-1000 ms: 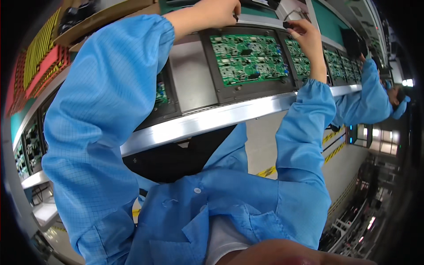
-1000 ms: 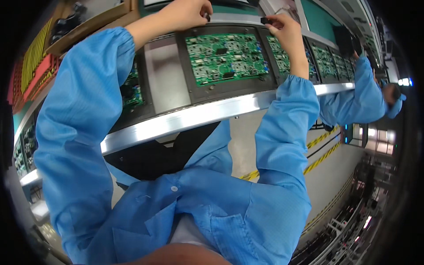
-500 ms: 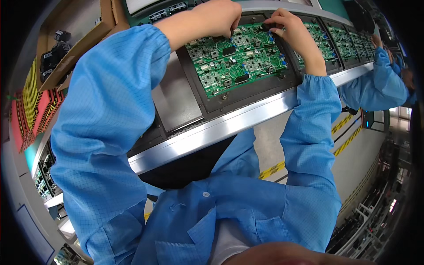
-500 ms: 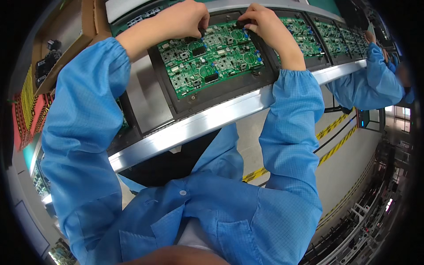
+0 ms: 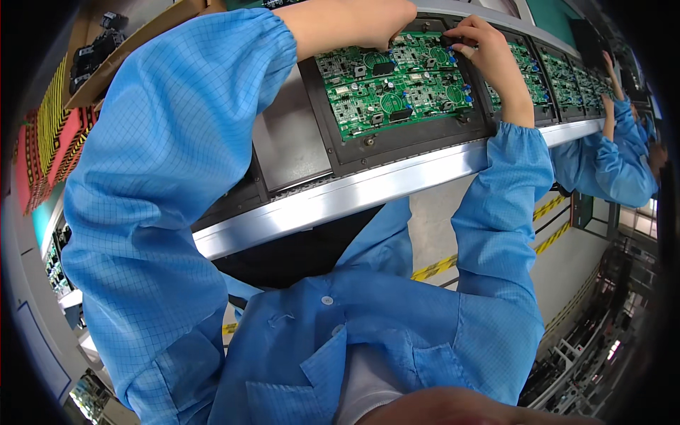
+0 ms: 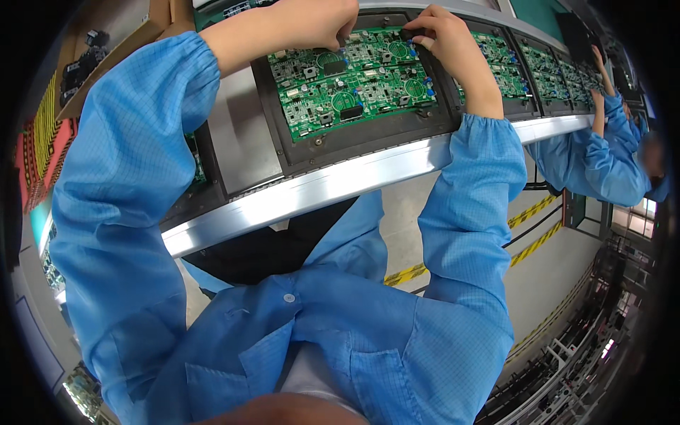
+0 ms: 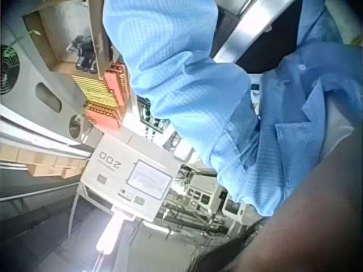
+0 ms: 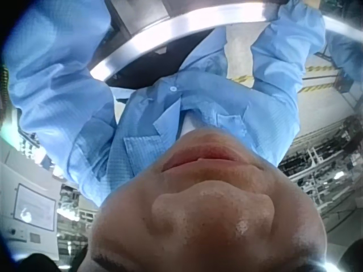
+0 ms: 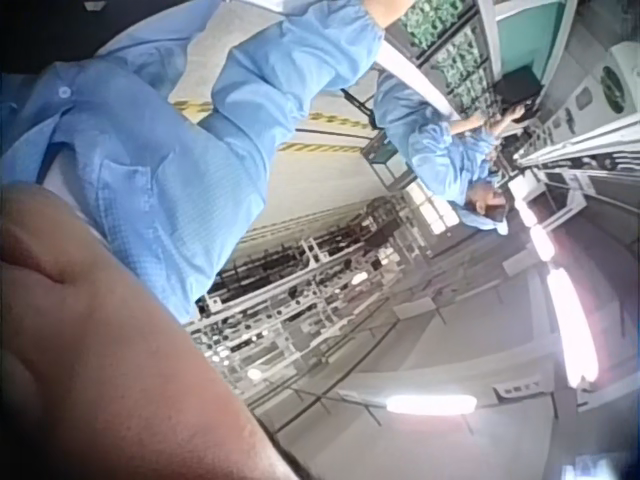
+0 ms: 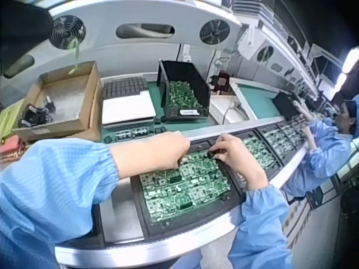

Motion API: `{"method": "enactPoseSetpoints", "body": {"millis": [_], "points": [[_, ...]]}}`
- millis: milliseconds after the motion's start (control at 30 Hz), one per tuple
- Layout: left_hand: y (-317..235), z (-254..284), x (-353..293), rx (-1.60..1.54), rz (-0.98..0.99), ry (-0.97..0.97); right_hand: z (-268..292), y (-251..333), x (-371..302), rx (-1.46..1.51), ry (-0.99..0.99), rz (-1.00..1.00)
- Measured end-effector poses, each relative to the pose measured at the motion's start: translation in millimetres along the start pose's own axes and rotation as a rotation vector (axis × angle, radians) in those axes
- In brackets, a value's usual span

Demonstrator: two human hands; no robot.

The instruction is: Manually inserting electronic components into circuit boards at a workstation.

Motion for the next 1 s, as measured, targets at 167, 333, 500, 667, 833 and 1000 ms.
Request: {"method": "enactPoseSetpoints", "body": {"millis": [167, 333, 500, 667, 833, 1000], "points": [[0.8, -2.4, -1.5, -0.024, 0.024, 0.024, 5.3, 5.0, -2.4, -0.018, -0.011, 0.003], [5.1, 22.0, -13.0, -0.139, -0.022, -0.055, 30.5, -20.7, -29.1, 0.291, -0.145, -0.156], [10.9, 54.3, -40.0, -0.475, -0.096, -0.208, 23.5, -33.5, -58.5, 0.544, -0.070, -0.204], [17.8, 16.1, -39.7, -0.983, 0.448, 0.097, 7.1, -20.9, -61.8, 0.480, 0.062, -0.206], [-7.9, 3.4, -44.3, -1.091, 0.435, 0.163, 11.9, -4.8, -59.5, 0.397, 0.038, -0.128], [-11.7, -19.3, -41.6, -0.995, 0.389, 0.315, 11.3, -0.5, -56.0, 0.397, 0.051, -0.044]]}}
Point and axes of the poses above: each hand's wrist, its own x-axis towards the middle knuckle, its own z-axis out of the back of the hand, y = z × x, the point moved 9 cm from there along x, towards the middle knuckle, and after that the axes turned 2 degrees about -z, right-handed, at the moved point
